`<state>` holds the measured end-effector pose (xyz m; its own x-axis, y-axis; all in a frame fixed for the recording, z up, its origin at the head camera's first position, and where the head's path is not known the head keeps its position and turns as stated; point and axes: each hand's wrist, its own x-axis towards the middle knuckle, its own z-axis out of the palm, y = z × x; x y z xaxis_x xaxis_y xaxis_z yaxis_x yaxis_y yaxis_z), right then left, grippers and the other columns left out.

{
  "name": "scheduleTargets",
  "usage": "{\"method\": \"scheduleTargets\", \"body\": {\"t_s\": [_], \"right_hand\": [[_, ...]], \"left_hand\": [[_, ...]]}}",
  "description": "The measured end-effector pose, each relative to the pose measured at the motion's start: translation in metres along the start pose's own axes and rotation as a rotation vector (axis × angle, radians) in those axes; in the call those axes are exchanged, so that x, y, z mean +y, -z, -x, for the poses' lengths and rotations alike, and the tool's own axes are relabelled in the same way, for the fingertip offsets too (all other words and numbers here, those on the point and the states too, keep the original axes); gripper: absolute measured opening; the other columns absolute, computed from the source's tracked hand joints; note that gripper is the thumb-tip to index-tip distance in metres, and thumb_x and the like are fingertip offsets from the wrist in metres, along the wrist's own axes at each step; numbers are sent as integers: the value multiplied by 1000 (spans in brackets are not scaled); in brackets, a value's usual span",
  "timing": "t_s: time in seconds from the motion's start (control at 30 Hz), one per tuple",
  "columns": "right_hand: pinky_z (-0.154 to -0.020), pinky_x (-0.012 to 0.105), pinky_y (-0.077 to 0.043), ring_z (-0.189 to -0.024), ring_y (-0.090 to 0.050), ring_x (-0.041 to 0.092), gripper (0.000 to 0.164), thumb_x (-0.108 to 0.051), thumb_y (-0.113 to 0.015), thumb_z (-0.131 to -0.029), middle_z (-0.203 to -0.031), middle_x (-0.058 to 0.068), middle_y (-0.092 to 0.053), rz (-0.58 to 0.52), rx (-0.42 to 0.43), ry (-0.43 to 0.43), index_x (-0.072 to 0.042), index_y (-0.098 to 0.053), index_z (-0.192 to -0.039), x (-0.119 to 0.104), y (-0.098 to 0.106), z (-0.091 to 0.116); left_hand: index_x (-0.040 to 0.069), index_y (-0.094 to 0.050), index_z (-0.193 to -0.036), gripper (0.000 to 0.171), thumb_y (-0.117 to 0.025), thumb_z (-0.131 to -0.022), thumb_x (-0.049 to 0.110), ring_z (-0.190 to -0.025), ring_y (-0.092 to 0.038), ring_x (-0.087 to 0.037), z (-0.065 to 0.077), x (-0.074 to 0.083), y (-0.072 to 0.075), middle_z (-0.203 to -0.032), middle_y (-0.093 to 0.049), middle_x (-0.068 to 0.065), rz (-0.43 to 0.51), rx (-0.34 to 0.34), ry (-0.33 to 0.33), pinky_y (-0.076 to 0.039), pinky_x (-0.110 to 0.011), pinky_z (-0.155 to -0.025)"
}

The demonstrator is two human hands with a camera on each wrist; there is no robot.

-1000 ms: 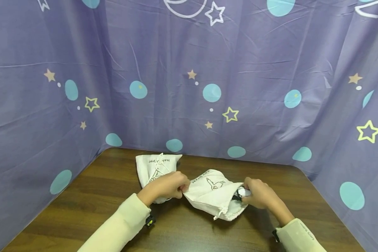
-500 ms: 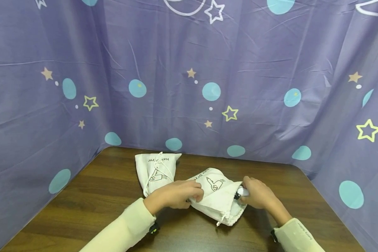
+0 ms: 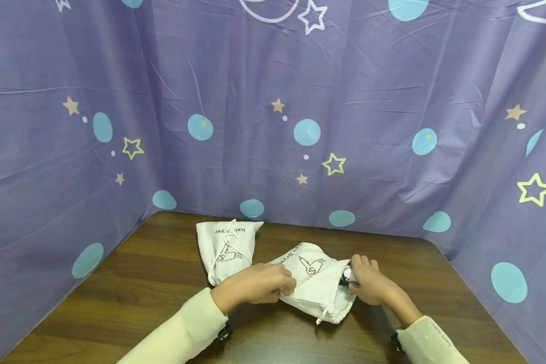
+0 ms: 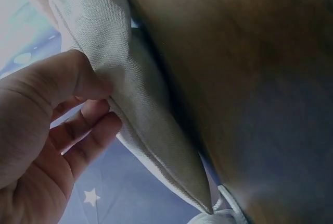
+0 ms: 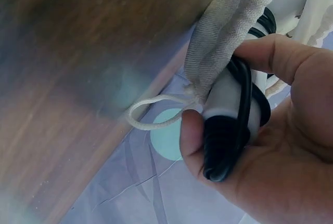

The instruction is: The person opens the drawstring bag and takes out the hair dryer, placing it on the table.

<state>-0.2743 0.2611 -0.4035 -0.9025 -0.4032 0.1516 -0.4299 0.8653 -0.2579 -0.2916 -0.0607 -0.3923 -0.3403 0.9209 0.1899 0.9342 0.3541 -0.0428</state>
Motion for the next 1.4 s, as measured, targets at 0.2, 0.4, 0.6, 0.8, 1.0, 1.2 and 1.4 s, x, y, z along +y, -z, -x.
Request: {"method": "scheduleTargets", "body": {"t_s": [0.2, 0.4, 0.6, 0.8, 1.0, 1.2, 1.4], "right_hand": [[-77, 41, -31, -87, -35, 28, 31, -5, -69, -86, -93, 8, -41, -48, -5, 28, -4, -44, -103, 7, 1, 0], [-78, 38, -32, -88, -36, 24, 28, -9, -67, -91, -96, 6, -44, -65, -24, 108, -5, -46, -110, 16, 7, 3], [-78, 37, -33, -88, -38, 20, 28, -10, -67, -94, -96, 3, -46, -55, -24, 163, -6, -46, -111, 19, 14, 6], [-78, 36, -33, -85, -39, 17, 26, -5, -70, -90, -92, -1, -46, 23, 65, 197, -6, -49, -106, 14, 14, 4], [-79, 38, -34, -86, -41, 17, 28, -3, -72, -88, -93, 0, -48, 38, 89, 204, -5, -51, -106, 14, 11, 2], [-80, 39, -36, -90, -42, 20, 28, -3, -72, -90, -97, 2, -49, 23, 89, 186, -5, -51, -108, 14, 11, 2], [-80, 40, -37, -92, -42, 21, 28, -3, -72, -90, -98, 3, -50, 17, 96, 171, -5, -51, -108, 13, 9, 1]], "left_hand": [[16, -57, -81, 29, -73, -69, -5, -73, -44, -3, 1, -11, -3, -77, -49, 8, 40, 32, -62, -35, -13, -66], [14, -56, -78, 30, -71, -67, -9, -71, -41, -2, 5, -19, 3, -75, -47, 8, 138, 51, -36, -33, -13, -63], [13, -54, -74, 29, -69, -67, -11, -67, -37, -2, 8, -27, 6, -71, -41, 7, 178, 47, 6, -30, -15, -61], [14, -60, -77, 28, -68, -67, -11, -69, -42, -2, 7, -24, 5, -72, -49, 6, 207, -20, 49, -36, -16, -63], [15, -63, -82, 23, -68, -72, -5, -72, -46, -3, 2, -24, 8, -76, -52, 5, 220, 9, 31, -38, -16, -66], [14, -63, -91, 14, -67, -86, 2, -81, -49, -7, -17, -31, 16, -85, -55, 4, 167, 43, 81, -40, -21, -73], [13, -66, -99, 17, -66, -87, 1, -86, -52, -9, -36, -41, 19, -92, -58, 4, 141, 44, 105, -45, -23, -79]]}}
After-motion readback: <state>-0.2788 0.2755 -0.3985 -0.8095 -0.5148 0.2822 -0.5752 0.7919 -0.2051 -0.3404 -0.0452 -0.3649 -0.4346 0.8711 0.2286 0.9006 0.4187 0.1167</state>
